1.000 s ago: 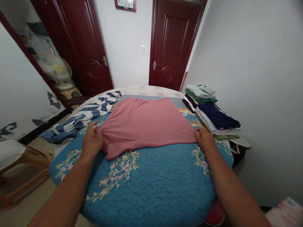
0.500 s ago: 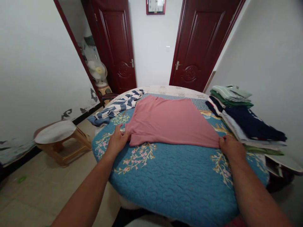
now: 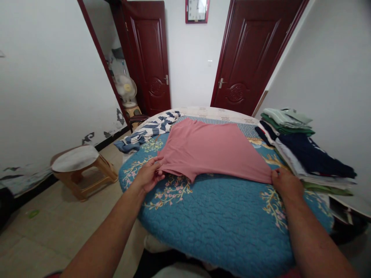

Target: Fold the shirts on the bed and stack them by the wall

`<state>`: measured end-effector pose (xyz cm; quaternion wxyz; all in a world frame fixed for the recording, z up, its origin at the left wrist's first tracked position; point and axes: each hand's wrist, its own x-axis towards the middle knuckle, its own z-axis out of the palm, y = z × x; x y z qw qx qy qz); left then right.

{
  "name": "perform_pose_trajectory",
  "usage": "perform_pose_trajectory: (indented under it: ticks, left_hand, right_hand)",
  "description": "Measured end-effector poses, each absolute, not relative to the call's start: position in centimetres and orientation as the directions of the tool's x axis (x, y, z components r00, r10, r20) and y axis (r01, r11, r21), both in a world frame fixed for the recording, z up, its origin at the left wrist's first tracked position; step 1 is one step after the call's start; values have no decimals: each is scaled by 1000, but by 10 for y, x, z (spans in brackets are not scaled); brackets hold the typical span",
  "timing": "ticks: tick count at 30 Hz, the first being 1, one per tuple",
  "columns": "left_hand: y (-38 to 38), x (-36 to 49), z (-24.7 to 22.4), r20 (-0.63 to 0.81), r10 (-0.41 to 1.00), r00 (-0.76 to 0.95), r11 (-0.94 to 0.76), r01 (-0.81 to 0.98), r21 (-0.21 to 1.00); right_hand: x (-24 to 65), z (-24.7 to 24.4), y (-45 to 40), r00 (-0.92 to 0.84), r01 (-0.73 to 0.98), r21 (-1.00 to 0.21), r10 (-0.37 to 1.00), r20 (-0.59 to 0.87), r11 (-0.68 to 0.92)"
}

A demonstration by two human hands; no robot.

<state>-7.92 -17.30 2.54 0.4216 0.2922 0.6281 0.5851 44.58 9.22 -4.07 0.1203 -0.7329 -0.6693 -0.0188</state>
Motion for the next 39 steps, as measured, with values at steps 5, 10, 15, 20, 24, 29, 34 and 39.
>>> perform_pose_trajectory:
  ticks: [5, 10, 15, 20, 24, 29, 34, 39]
  left_hand:
    - [-188, -74, 23, -337, 906, -258, 343, -22, 939]
    - [-200, -62, 40, -343, 939, 11, 316, 365, 876]
    - [-198, -70, 47, -425, 892, 153, 320, 451, 833]
    - [-172, -112, 41, -55, 928, -370, 325, 726, 606]
    - [-141, -129, 33, 22, 831, -556, 512, 781, 358]
    - [-118, -120, 22, 13, 847, -532, 490, 790, 369]
    - [-113, -122, 20, -7, 799, -601, 498, 656, 567]
    - [-114, -129, 12, -101, 761, -641, 481, 453, 750]
  right_hand:
    - [446, -39, 93, 108, 985, -148, 980, 168, -83]
    - [446, -39, 93, 124, 983, -157, 978, 170, -97]
    - [446, -39, 90, 172, 974, -191, 950, 262, -124]
    - [446, -38, 91, 139, 973, -209, 970, 198, -97]
    - [447, -37, 93, 110, 972, -221, 983, 150, -75]
    - [445, -38, 92, 55, 972, -235, 976, 212, -3]
    - [445, -44, 92, 53, 981, -193, 971, 232, -7]
    - [450, -48, 99, 27, 989, -151, 983, 184, 1]
